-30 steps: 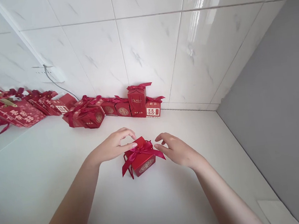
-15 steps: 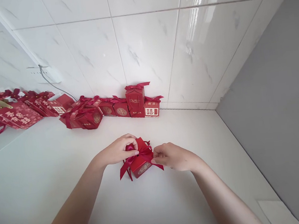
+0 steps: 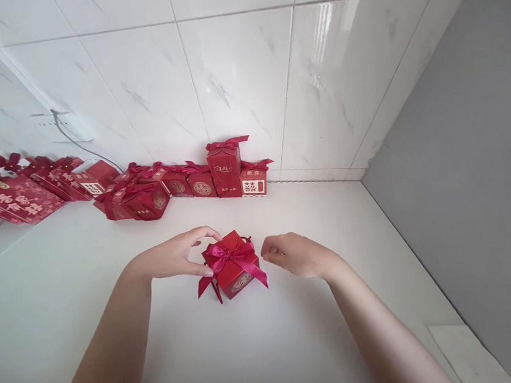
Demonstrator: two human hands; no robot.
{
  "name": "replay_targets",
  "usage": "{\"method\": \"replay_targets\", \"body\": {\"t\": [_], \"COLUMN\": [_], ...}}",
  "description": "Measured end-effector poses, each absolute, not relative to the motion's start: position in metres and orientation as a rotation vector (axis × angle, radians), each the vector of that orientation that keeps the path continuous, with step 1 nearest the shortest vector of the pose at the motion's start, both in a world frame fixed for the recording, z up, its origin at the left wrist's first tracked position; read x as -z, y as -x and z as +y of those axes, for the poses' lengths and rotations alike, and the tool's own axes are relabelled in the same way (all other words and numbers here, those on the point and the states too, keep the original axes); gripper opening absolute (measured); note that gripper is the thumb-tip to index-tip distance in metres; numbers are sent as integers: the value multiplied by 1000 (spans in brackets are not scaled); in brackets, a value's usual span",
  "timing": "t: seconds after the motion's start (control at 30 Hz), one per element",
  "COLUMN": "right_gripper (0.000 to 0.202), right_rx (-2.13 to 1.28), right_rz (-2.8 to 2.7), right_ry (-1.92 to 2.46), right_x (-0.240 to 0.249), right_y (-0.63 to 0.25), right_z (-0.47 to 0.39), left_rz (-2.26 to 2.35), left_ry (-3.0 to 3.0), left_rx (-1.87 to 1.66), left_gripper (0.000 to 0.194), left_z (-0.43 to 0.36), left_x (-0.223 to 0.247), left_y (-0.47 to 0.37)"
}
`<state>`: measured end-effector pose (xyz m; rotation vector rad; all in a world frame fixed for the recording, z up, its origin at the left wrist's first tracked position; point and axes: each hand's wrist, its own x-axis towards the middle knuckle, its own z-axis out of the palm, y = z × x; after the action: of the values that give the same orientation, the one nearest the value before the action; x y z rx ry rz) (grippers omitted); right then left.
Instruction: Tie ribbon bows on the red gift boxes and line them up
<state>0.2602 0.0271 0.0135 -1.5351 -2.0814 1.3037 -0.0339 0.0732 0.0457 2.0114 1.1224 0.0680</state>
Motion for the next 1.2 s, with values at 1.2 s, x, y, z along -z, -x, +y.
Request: {"method": "replay_targets", "body": {"t": [1.2], "right_gripper": [34], "right_rx": [-1262], "right_rz": [-1800], "right_ry": [1182], "right_x": [17], "right_y": [-227], "right_z": [42], "left_rz": [1280], "left_ry": [-2201], "left_rx": [-218], "left_gripper": [53], "left_z": [85], "left_x": [-12], "left_y": [2]}}
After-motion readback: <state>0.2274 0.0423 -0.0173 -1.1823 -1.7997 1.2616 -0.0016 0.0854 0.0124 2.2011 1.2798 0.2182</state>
